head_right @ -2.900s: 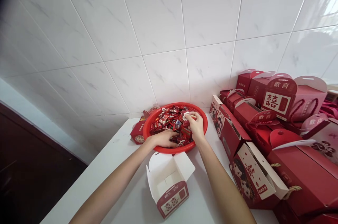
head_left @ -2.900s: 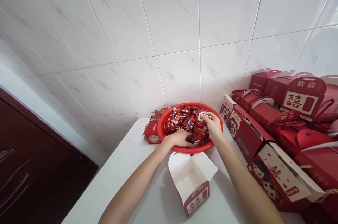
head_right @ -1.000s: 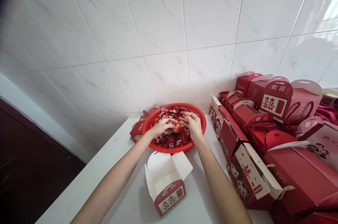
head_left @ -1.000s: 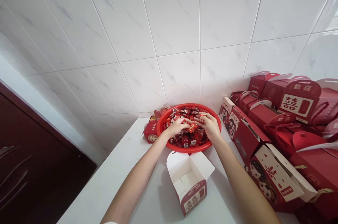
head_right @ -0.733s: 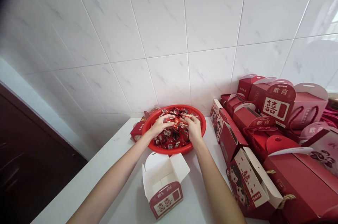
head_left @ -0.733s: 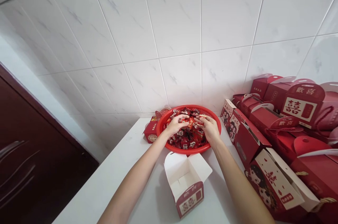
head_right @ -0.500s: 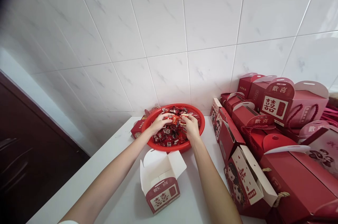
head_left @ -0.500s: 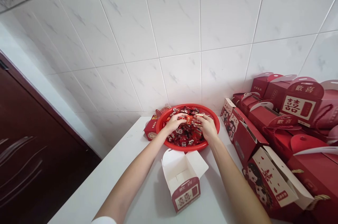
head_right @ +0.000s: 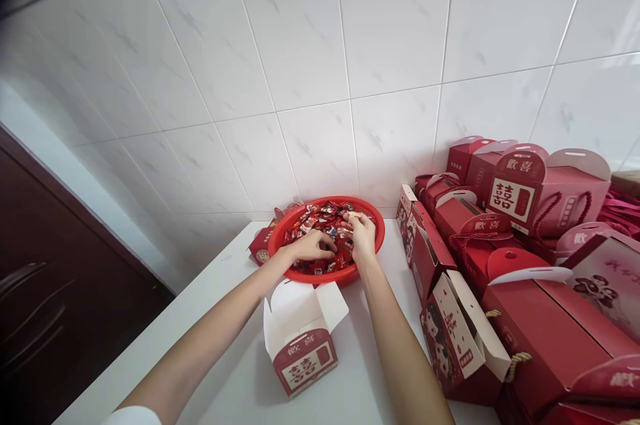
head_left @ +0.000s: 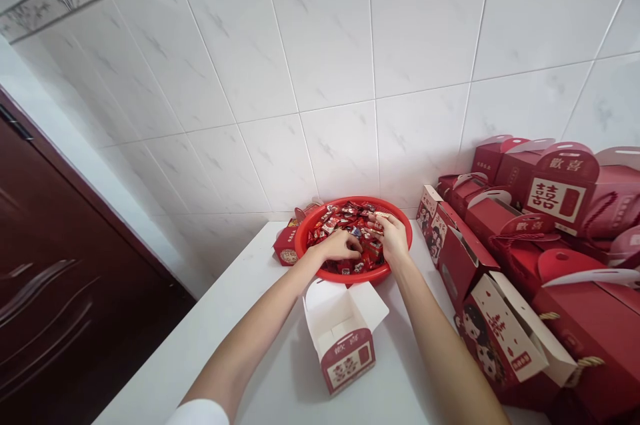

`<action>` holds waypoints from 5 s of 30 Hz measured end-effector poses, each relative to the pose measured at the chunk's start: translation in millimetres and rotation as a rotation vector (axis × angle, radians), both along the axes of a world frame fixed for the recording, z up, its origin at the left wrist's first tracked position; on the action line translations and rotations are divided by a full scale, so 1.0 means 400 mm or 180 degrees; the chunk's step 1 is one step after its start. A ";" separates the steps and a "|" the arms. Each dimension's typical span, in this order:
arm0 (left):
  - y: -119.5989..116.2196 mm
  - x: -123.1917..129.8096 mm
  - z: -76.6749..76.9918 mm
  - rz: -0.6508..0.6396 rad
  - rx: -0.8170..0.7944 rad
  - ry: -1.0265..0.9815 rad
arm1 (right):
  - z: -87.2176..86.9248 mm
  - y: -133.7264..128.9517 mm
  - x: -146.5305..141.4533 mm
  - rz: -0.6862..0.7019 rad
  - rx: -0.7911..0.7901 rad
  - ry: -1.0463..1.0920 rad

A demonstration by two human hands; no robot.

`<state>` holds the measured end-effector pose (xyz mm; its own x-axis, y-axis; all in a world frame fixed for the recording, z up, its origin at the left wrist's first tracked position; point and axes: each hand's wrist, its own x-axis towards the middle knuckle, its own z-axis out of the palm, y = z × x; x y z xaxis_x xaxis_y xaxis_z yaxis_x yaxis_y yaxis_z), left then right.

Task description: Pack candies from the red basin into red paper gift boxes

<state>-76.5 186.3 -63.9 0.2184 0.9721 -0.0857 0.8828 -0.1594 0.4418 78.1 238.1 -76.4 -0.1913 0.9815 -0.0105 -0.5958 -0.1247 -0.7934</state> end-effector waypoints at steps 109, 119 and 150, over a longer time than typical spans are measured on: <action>0.031 -0.026 -0.005 0.1307 0.0298 0.0617 | 0.021 -0.007 0.003 0.0063 -0.0126 -0.0344; 0.033 -0.021 -0.021 0.1257 0.0236 0.0608 | 0.032 -0.016 0.005 0.0107 -0.0204 -0.0327; 0.114 -0.008 0.013 0.0272 -0.0458 0.1733 | 0.024 -0.008 0.006 0.0138 -0.0152 -0.0257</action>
